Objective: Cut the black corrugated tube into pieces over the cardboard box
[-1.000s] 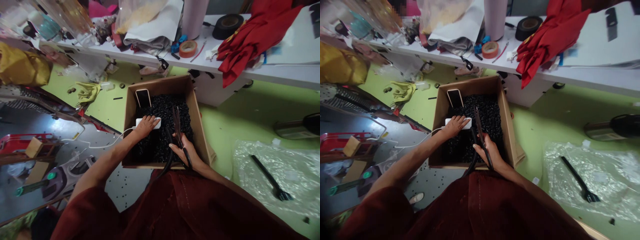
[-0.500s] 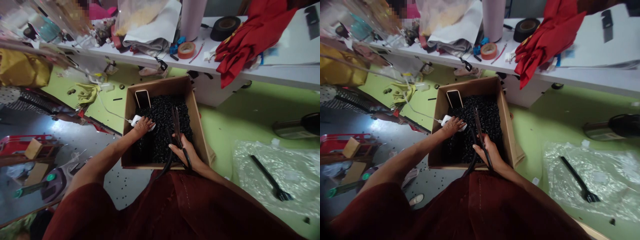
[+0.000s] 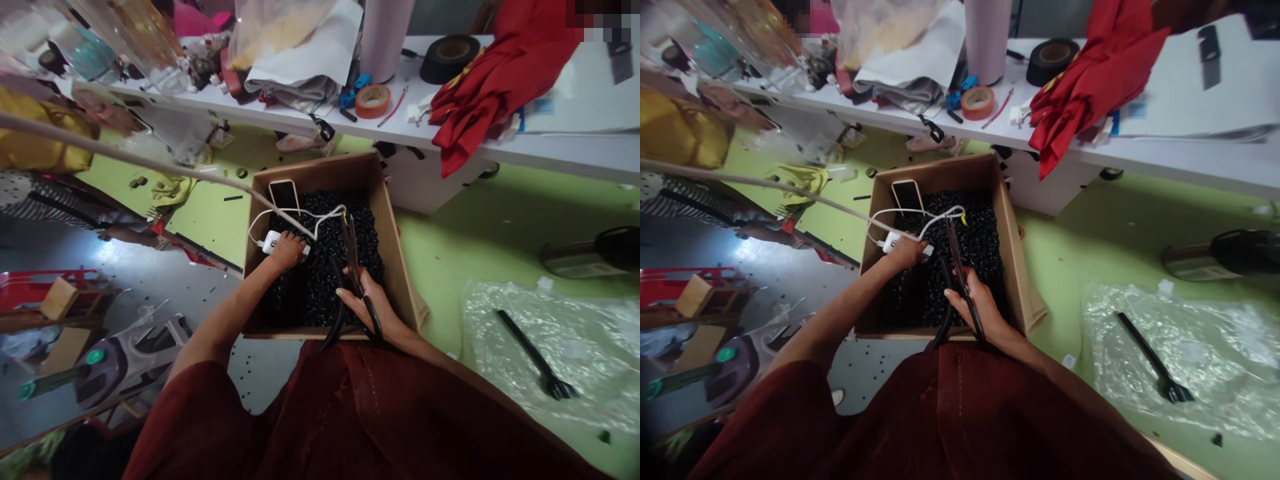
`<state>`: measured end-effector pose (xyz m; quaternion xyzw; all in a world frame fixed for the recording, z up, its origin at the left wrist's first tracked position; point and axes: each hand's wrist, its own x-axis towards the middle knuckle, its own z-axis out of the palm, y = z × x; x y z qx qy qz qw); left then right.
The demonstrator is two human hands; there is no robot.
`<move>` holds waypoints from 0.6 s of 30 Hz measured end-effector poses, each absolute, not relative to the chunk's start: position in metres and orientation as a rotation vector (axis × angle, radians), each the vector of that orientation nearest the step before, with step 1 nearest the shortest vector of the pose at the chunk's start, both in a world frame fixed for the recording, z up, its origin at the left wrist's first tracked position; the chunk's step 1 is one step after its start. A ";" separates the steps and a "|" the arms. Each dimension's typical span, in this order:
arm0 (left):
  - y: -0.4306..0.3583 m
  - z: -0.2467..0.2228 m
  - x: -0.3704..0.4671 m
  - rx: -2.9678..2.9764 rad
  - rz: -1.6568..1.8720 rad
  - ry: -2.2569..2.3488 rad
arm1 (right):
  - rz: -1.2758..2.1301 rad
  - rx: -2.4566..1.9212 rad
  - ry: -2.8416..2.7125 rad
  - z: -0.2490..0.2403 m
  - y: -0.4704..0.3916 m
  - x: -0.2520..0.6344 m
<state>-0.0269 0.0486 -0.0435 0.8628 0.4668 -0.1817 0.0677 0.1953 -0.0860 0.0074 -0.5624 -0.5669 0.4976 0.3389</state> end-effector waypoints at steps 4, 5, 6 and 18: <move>0.038 -0.038 -0.019 2.556 -0.388 1.408 | 1.295 -1.480 -1.477 0.008 -0.086 0.194; 0.034 -0.036 -0.015 2.545 -0.341 1.398 | 1.295 -1.479 -1.477 0.008 -0.086 0.193; 0.029 -0.034 -0.010 2.531 -0.300 1.375 | 1.297 -1.478 -1.477 0.008 -0.086 0.193; -0.021 -0.001 0.034 2.001 0.174 1.231 | 1.217 -1.434 -1.245 -0.007 -0.085 0.195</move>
